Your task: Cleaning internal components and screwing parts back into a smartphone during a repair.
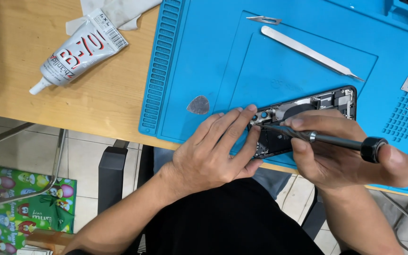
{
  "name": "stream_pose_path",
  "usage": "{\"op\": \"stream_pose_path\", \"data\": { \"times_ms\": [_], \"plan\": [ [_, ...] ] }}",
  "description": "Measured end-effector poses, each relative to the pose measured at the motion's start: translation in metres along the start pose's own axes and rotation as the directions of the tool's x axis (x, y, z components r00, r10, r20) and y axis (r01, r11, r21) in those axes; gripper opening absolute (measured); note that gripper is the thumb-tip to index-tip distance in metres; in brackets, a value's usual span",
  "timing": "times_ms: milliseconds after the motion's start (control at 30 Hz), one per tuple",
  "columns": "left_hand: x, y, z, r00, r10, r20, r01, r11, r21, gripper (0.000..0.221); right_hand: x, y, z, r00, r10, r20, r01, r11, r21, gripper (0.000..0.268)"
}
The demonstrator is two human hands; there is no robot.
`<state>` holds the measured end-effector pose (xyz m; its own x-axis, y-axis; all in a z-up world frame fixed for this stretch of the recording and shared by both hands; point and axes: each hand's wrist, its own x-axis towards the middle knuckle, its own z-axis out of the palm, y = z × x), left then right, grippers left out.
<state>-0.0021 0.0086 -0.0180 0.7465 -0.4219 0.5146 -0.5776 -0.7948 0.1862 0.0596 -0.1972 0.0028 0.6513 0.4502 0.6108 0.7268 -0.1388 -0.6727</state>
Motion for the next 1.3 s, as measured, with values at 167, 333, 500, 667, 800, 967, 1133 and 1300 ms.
{"op": "stream_pose_path", "data": {
  "times_ms": [167, 333, 500, 667, 800, 967, 1133, 1300],
  "plan": [
    [-0.001, -0.001, 0.001, 1.000, 0.003, -0.003, -0.003, 1.000, -0.007, 0.041, -0.004, 0.001, 0.004, 0.999, 0.028, -0.031, -0.028, 1.000, 0.001, 0.076],
    [-0.002, 0.000, 0.002, 1.000, 0.006, -0.011, -0.006, 1.000, -0.004, 0.042, -0.010, 0.004, 0.002, 0.999, 0.049, -0.010, -0.048, 0.999, 0.020, 0.074],
    [-0.002, 0.000, 0.001, 1.000, -0.003, -0.014, 0.003, 1.000, -0.024, 0.044, 0.007, -0.009, -0.013, 0.974, -0.098, 0.202, 0.096, 0.995, 0.022, 0.079],
    [-0.002, 0.000, 0.001, 0.999, -0.013, -0.031, 0.012, 1.000, -0.027, 0.044, 0.013, -0.018, -0.025, 0.938, -0.060, 0.343, 0.069, 0.997, -0.016, 0.080],
    [-0.003, 0.002, 0.002, 0.999, -0.023, -0.045, 0.022, 0.999, -0.029, 0.043, 0.016, -0.010, -0.022, 0.938, -0.111, 0.328, 0.130, 0.991, -0.035, 0.077],
    [-0.005, 0.001, 0.003, 0.998, -0.020, -0.053, 0.019, 1.000, -0.020, 0.042, 0.017, -0.015, -0.023, 0.940, -0.101, 0.325, 0.123, 0.991, -0.048, 0.091],
    [-0.005, 0.001, 0.003, 0.999, -0.020, -0.051, 0.019, 1.000, -0.020, 0.042, 0.011, -0.021, -0.032, 0.906, -0.018, 0.424, 0.010, 1.000, 0.021, 0.089],
    [-0.005, 0.002, 0.004, 0.998, -0.020, -0.053, 0.019, 0.999, -0.029, 0.043, 0.019, -0.011, -0.023, 0.939, -0.102, 0.329, 0.095, 0.995, 0.039, 0.073]
  ]
}}
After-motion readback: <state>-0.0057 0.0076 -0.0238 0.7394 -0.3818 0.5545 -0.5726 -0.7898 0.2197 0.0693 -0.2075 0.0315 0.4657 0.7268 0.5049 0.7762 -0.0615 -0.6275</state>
